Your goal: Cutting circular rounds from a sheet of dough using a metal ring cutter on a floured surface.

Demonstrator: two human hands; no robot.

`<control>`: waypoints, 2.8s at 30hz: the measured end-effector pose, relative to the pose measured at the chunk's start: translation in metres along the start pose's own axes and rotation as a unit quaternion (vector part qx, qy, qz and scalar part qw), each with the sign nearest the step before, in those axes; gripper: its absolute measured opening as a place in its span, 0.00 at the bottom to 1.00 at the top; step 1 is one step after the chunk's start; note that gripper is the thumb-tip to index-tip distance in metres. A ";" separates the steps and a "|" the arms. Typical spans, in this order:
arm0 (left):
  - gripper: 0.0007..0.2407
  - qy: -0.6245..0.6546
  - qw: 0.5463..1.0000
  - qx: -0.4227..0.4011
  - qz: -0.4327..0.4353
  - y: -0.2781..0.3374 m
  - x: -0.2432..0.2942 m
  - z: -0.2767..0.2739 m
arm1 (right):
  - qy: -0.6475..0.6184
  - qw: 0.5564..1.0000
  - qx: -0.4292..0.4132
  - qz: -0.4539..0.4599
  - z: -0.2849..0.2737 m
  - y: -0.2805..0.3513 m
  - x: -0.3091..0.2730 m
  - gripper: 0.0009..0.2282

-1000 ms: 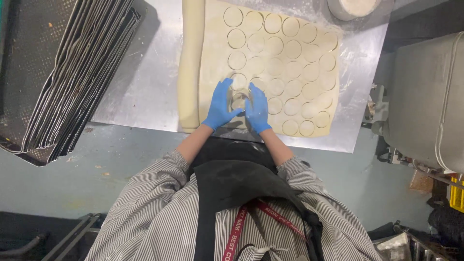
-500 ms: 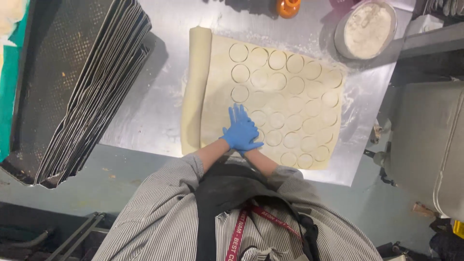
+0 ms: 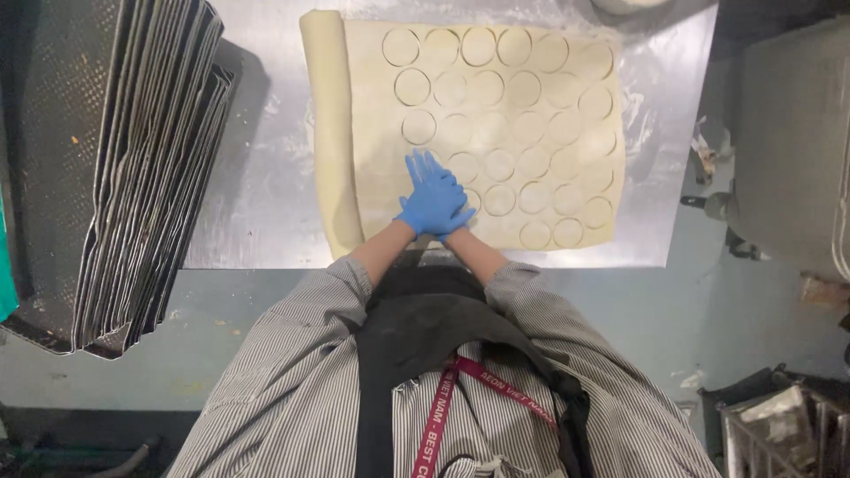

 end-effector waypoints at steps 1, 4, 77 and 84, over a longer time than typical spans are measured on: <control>0.20 -0.040 0.999 0.003 -0.002 0.001 0.000 0.003 | 0.000 1.000 0.027 -0.001 0.010 -0.001 0.004 0.39; 0.13 0.052 0.985 0.152 0.063 0.021 0.001 0.025 | -0.092 0.987 0.120 0.049 0.110 0.050 0.051 0.34; 0.38 0.106 0.943 0.293 -0.117 0.111 0.040 0.093 | -0.271 0.954 0.126 0.018 -0.075 0.167 0.020 0.42; 0.32 0.084 0.940 0.321 -0.084 0.123 0.032 0.096 | -0.338 0.936 0.079 0.055 -0.061 0.162 0.028 0.36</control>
Point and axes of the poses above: each hand's wrist, its own y-axis away from the middle knuckle, its own z-axis out of the palm, x = y × z, the point moved 1 cm from there along -y, towards the middle knuckle, and after that the axes turned 1 degree about y, right-handed, at the moved point
